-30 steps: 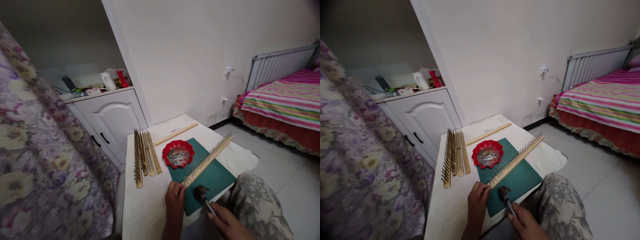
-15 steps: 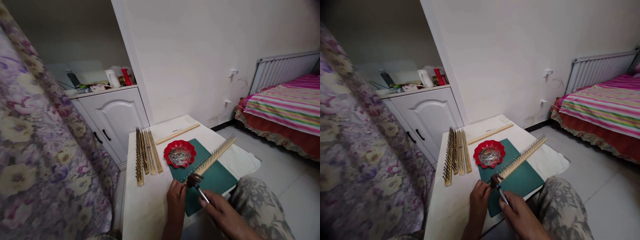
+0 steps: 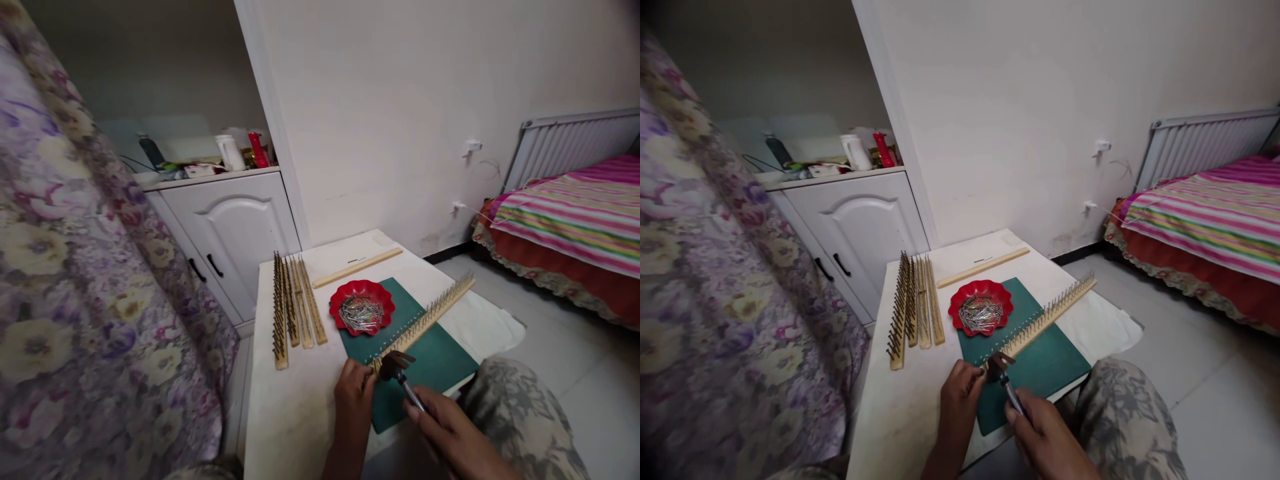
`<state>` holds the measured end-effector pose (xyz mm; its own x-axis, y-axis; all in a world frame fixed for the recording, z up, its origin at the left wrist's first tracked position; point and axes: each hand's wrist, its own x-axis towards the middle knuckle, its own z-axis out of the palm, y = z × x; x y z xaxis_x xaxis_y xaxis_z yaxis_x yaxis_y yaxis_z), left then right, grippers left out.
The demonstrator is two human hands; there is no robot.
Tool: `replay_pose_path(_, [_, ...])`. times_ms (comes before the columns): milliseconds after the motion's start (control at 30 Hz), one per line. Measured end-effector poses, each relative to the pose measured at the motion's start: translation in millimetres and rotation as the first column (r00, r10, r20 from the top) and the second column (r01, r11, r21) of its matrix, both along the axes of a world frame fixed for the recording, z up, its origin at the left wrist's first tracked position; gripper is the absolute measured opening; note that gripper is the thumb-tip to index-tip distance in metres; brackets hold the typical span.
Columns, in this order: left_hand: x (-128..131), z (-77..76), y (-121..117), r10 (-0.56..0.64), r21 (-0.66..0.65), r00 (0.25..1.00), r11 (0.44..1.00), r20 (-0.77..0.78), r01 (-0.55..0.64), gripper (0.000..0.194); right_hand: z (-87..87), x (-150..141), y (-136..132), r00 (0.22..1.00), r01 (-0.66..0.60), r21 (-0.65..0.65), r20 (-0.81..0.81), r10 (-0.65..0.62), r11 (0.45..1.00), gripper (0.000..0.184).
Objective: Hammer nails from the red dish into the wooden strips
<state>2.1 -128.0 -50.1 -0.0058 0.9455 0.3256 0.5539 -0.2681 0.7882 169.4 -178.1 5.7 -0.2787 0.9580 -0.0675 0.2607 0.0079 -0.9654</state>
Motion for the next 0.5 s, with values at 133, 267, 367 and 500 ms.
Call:
replay_pose_path(133, [-2.2,2.5,-2.3,0.000,-0.025,1.000,1.000,0.022,0.001,0.014,-18.1,7.5,-8.8,0.996,0.091,-0.072,0.009,-0.091,0.993,0.038])
replay_pose_path(267, [-5.9,6.0,-5.0,0.013,-0.036,1.000,0.999,0.023,-0.012,0.013,-30.0,13.4,-9.4,0.997,0.069,-0.015,-0.026,-0.070,0.997,0.041])
replay_pose_path(367, [-11.4,6.1,-6.4,0.019,-0.033,1.000,0.999,-0.010,-0.020,0.013,-31.9,16.7,-8.6,0.998,0.053,-0.032,-0.026,-0.053,0.998,0.042])
replay_pose_path(500, [-24.2,7.7,-1.9,0.051,-0.011,0.996,0.999,-0.075,-0.052,0.016,-35.0,21.7,-9.5,0.999,0.051,-0.051,0.018,-0.051,0.997,0.041])
